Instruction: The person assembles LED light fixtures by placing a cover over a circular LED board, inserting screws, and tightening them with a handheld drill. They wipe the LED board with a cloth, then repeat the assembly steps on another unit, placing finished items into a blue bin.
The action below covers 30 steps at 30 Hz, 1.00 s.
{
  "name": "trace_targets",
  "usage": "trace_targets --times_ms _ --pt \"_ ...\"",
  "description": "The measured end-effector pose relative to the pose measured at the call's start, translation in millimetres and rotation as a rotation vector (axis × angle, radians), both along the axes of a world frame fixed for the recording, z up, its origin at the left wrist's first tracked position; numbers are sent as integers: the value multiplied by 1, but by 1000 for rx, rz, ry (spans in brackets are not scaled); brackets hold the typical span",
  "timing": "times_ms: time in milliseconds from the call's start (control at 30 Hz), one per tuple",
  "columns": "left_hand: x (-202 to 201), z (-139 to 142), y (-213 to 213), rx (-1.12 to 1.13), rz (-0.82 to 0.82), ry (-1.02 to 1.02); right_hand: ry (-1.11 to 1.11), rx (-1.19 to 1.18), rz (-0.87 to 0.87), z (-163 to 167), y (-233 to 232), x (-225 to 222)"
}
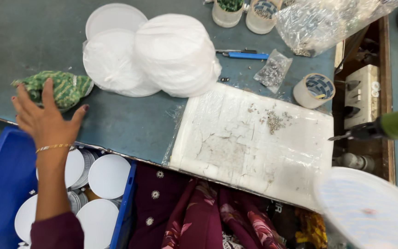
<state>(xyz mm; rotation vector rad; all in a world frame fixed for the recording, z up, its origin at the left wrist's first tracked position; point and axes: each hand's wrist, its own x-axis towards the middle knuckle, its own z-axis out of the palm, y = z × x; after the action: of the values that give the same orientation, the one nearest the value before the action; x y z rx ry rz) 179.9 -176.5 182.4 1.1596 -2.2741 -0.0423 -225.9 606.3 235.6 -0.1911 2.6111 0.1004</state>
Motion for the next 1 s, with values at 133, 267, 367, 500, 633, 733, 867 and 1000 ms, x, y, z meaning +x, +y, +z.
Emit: trace_targets --times_ms 133,267,367,500,633,733,867,1000 --pt "-6 -28 -28 -46 30 -14 152 -362 151 1 -65 81" --pt "6 -32 -50 171 -58 339 335 -930 231 -24 -176 139" --pt "15 -12 -37 425 -104 755 213 -1175 247 -38 -256 153" --pt "24 -1 31 707 -168 1001 151 -1035 464 -32 -312 163" --pt "11 -3 91 844 -302 623 118 -925 529 -12 -322 165" --pt "-26 3 136 1102 -520 480 -104 -1092 403 -2 -325 171" --pt "-88 27 200 1196 -792 232 -383 -1575 415 -4 -338 186" --pt "-110 53 228 1175 -1102 240 -37 -1318 264 -16 -348 192"
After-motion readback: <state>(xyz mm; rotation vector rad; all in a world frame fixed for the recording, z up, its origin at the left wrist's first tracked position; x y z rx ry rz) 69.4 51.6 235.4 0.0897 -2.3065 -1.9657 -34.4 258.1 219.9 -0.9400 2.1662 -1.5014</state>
